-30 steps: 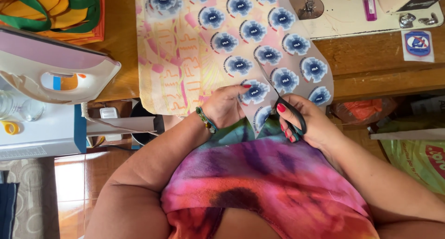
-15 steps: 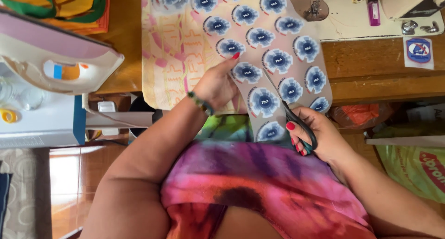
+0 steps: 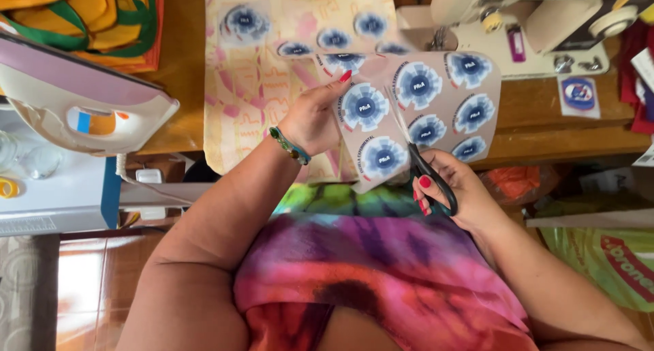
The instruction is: Cutting out circular eye-patterned patches from a fabric sheet using scissors
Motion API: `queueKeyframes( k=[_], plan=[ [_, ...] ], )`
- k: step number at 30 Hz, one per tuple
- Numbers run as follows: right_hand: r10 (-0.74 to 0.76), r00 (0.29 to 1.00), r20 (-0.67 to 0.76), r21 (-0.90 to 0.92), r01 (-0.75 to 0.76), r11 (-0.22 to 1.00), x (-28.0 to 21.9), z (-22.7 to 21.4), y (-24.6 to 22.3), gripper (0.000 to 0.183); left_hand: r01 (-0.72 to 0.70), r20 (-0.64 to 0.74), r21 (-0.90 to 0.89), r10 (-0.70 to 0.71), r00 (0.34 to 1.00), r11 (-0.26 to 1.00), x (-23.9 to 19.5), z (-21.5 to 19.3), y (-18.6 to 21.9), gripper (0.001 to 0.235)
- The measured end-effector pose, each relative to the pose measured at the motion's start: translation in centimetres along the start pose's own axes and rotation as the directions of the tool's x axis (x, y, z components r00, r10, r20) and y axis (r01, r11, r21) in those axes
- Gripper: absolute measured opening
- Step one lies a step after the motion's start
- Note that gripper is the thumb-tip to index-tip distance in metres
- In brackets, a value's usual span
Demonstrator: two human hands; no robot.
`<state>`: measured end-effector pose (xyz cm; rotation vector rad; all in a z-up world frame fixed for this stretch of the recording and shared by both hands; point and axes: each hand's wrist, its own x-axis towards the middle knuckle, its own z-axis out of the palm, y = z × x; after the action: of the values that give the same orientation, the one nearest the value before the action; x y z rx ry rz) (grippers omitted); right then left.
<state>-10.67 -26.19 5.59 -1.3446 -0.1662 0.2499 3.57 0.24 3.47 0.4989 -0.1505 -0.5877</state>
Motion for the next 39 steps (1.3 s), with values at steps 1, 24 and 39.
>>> queueKeyframes(
  k=[1, 24, 39],
  plan=[
    [-0.010, 1.000, 0.004, -0.004, 0.010, 1.000, 0.4, -0.5, 0.1, 0.028, -0.007, 0.008, 0.006, 0.007, 1.000, 1.000, 0.0, 1.3, 0.7, 0.038],
    [-0.228, 0.973, -0.049, -0.133, 0.219, 0.967, 0.5, -0.3, 2.7, 0.040, -0.101, 0.182, 0.022, 0.095, 0.979, 0.995, -1.8, 2.3, 0.1, 0.038],
    [-0.195, 0.980, -0.035, -0.128, 0.189, 0.974, 0.5, 1.1, 0.3, 0.035, 0.038, 0.161, 0.058, -0.047, 0.986, 0.998, -2.6, 0.6, -1.9, 0.041]
  ],
)
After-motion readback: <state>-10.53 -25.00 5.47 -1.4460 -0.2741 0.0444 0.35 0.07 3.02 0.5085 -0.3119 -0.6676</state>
